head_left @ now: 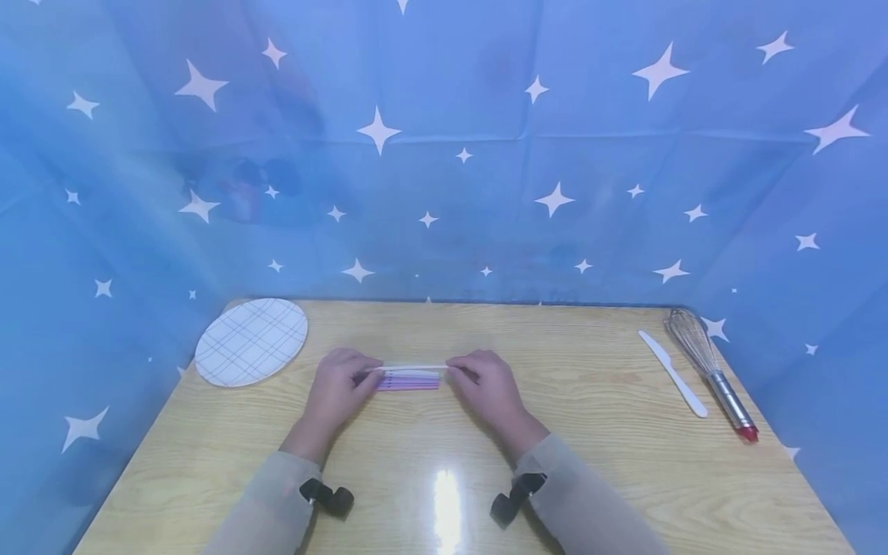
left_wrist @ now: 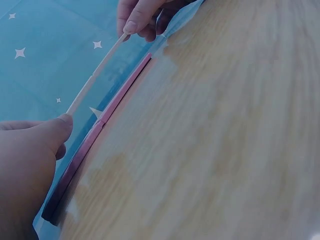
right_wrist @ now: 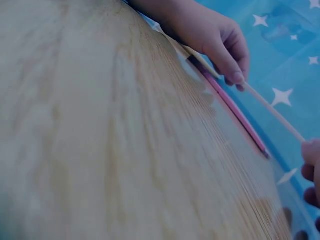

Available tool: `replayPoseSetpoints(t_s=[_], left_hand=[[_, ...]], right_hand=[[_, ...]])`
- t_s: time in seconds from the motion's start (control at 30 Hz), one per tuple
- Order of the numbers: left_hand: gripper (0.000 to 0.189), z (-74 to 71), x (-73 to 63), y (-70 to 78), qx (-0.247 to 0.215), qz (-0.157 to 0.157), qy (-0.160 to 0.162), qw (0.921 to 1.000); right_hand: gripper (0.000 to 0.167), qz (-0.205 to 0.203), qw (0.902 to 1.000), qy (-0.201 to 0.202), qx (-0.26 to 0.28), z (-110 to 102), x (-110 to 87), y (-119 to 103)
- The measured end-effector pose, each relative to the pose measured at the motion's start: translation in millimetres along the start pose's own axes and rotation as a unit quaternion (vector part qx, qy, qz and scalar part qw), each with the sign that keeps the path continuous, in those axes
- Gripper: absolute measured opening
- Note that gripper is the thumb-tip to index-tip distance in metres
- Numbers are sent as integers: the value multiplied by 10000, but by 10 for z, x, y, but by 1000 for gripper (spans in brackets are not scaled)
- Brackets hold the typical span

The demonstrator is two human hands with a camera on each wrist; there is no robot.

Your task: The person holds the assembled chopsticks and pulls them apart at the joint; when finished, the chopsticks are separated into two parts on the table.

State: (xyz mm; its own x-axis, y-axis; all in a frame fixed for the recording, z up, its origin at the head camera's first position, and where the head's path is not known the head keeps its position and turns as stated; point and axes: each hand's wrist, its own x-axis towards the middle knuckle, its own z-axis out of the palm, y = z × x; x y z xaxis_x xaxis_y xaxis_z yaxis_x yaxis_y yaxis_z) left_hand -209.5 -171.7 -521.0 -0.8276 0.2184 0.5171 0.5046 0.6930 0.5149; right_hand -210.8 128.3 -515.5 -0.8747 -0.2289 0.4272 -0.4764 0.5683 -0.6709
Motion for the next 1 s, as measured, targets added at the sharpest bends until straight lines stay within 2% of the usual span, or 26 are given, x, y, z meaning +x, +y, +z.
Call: replayPoseSetpoints(t_s=[0.17,0.37,0.53,0.83,1.0], left_hand=[[16,47,10,26,-32,151,76,9999],[19,123,23,57,208,53,41,9998],[21,205,49,103,466,25,66,9989],[18,324,121,234,796,438,78,9958],[16,425,172,334,855,578,-3,9947]], right_hand=[[12,-63,10000,54,6,-63,-27,20],[13,-212,9995,141,-169,-121,-61,79],[14,-61,9998,107,-148,-184,-89,157],[13,-101,9993,274,-229,-332,-135,303],[12,72,9991,359,-221,-450,-166,384]])
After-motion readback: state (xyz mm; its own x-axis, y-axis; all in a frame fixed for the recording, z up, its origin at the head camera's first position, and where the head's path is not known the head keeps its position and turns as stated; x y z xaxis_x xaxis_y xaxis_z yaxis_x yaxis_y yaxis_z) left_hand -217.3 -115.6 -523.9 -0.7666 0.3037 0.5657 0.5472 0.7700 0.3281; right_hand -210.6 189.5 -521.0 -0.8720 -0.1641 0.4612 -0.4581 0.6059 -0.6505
